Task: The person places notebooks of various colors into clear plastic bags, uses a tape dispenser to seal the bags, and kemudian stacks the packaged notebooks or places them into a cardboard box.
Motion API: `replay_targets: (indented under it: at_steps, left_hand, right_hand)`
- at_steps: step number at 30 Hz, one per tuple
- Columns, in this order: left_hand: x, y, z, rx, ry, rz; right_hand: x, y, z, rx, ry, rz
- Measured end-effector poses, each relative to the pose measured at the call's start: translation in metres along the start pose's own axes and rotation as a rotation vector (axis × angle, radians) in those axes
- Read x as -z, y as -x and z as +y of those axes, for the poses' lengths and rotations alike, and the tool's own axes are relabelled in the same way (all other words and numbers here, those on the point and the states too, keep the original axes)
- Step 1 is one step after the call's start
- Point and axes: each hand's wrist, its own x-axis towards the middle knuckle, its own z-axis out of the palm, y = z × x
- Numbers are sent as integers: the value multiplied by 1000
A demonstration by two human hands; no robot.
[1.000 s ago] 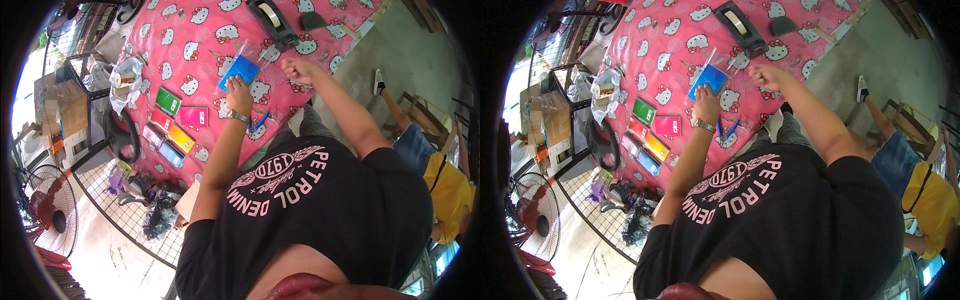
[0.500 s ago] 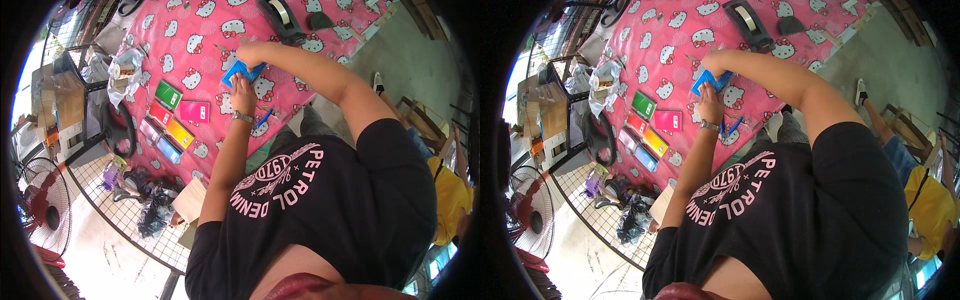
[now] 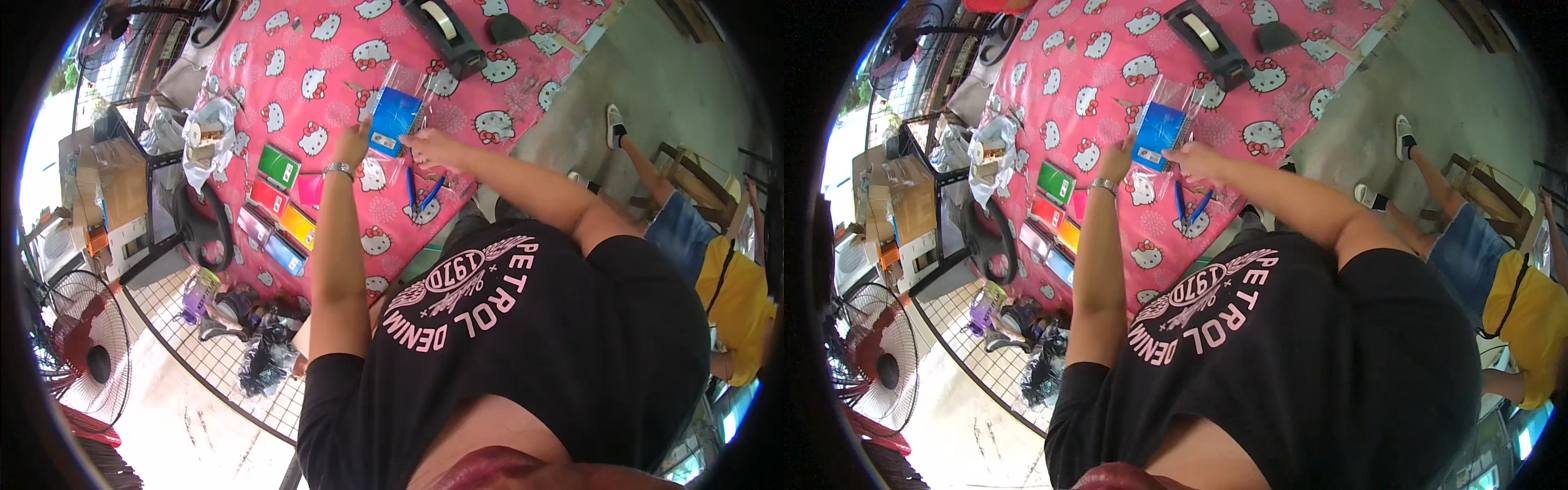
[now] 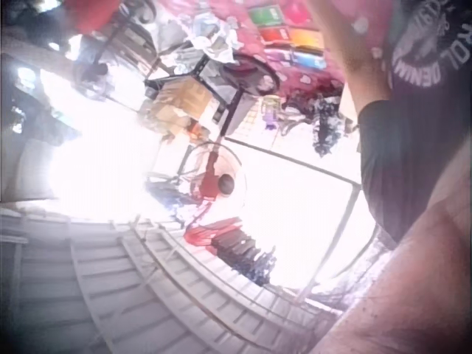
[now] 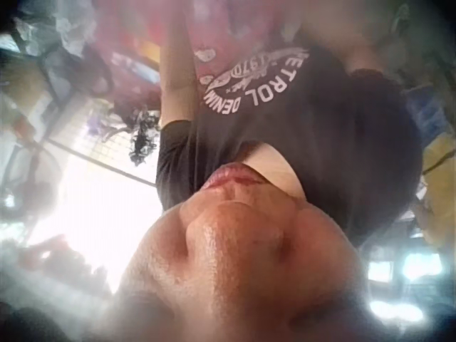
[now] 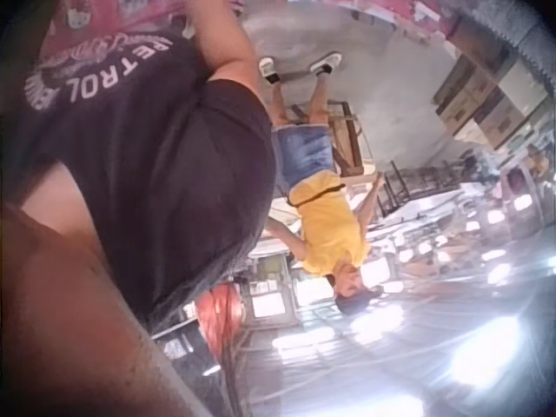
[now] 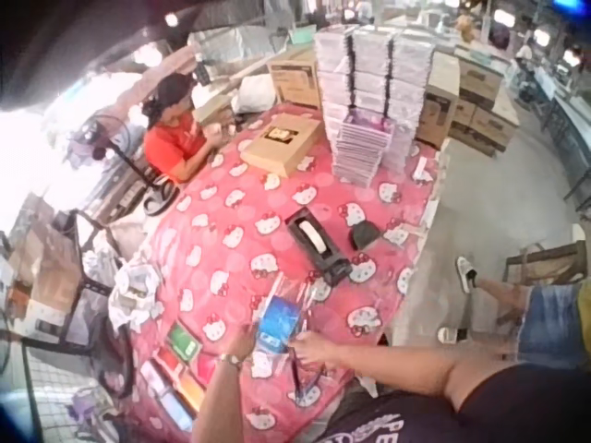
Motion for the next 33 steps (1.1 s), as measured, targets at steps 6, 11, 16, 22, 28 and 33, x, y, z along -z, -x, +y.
replay_targets:
  at_steps: [6, 11, 16, 22, 28, 33]
  left_hand:
    - [44, 0, 40, -62, 332, -138]
    - [56, 29, 87, -321, 6, 206]
    - [47, 15, 59, -271, 1, 204]
    - [82, 56, 87, -173, 341, 362]
    - [13, 14, 13, -176, 1300, -252]
    - [-2, -10, 34, -315, 1296, -375]
  right_hand:
    - [9, 30, -48, 617, 393, 331]
    - [23, 68, -109, 536, 710, 292]
    - [25, 43, -107, 991, 1055, 439]
    - [48, 82, -157, 956, 1024, 441]
    - [83, 5, -130, 721, 815, -163]
    - [84, -15, -132, 601, 699, -299]
